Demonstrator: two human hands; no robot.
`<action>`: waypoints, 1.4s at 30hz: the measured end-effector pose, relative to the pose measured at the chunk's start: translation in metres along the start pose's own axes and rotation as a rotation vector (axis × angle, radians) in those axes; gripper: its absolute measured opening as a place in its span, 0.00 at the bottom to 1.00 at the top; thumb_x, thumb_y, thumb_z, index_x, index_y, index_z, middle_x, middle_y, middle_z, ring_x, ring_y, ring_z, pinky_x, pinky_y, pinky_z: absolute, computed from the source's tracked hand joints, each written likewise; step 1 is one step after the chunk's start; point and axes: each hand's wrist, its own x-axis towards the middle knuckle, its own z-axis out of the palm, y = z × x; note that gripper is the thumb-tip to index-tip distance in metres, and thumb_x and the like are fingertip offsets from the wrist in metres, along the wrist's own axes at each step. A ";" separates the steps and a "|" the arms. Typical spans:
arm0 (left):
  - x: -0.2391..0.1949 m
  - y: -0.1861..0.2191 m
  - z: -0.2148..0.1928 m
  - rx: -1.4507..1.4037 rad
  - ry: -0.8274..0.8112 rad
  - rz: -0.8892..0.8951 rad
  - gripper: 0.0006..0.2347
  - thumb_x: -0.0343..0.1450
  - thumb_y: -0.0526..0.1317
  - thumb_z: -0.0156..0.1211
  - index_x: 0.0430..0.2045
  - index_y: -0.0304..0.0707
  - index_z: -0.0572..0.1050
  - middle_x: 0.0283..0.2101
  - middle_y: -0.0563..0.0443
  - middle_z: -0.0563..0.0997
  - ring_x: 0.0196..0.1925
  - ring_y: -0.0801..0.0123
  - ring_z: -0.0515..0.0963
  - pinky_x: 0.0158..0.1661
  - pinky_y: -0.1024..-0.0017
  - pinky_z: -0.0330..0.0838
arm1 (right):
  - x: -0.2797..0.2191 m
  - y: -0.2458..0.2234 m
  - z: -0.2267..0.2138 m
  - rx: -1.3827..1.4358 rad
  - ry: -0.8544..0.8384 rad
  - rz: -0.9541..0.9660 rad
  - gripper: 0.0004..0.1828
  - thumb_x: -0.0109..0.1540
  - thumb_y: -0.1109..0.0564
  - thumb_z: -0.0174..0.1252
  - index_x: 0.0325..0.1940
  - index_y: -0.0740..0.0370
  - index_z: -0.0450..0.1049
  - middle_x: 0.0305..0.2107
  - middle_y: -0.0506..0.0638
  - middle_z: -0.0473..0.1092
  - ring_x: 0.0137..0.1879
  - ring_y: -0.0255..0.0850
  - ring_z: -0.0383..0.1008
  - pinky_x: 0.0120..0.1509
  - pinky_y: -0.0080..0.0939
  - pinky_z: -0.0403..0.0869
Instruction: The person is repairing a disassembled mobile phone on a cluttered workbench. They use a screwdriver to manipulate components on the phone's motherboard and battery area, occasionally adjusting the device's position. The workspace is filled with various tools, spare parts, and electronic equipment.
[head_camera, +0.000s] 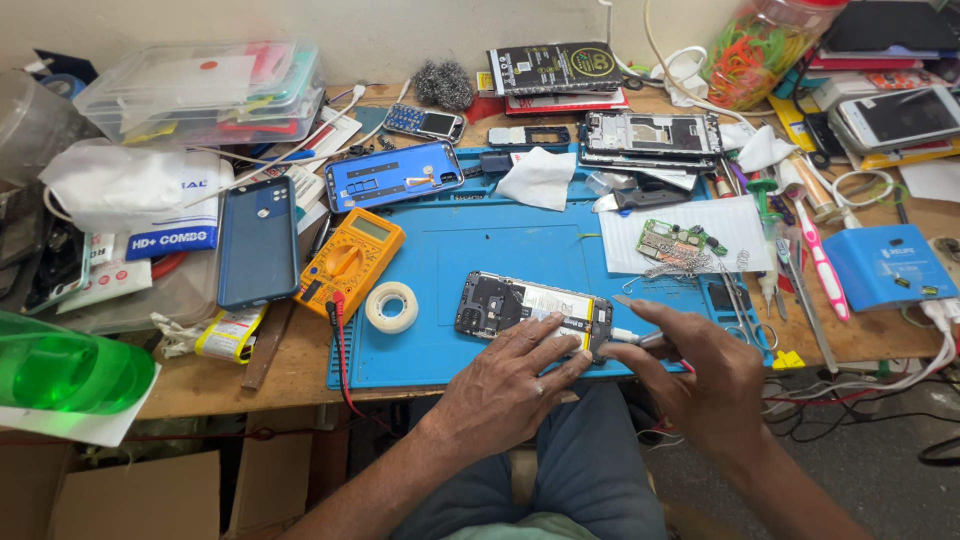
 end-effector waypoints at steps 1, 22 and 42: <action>0.001 -0.001 -0.001 0.002 0.003 0.013 0.19 0.72 0.44 0.62 0.58 0.41 0.74 0.59 0.45 0.75 0.71 0.50 0.67 0.68 0.52 0.62 | 0.000 0.002 -0.005 0.068 -0.093 0.005 0.31 0.56 0.55 0.72 0.63 0.54 0.71 0.38 0.51 0.80 0.41 0.39 0.85 0.39 0.39 0.82; 0.000 0.001 0.006 0.106 0.016 0.047 0.19 0.73 0.45 0.59 0.57 0.38 0.74 0.57 0.44 0.75 0.69 0.48 0.69 0.67 0.51 0.65 | -0.001 -0.005 -0.006 0.019 -0.130 -0.009 0.29 0.57 0.55 0.69 0.62 0.54 0.71 0.40 0.53 0.80 0.39 0.42 0.81 0.37 0.42 0.79; -0.003 -0.002 0.006 0.141 0.019 0.065 0.19 0.73 0.42 0.59 0.58 0.38 0.74 0.59 0.43 0.75 0.71 0.48 0.69 0.68 0.51 0.64 | 0.000 -0.006 -0.008 0.136 -0.208 -0.039 0.34 0.56 0.61 0.64 0.66 0.56 0.63 0.42 0.54 0.81 0.46 0.44 0.85 0.41 0.41 0.83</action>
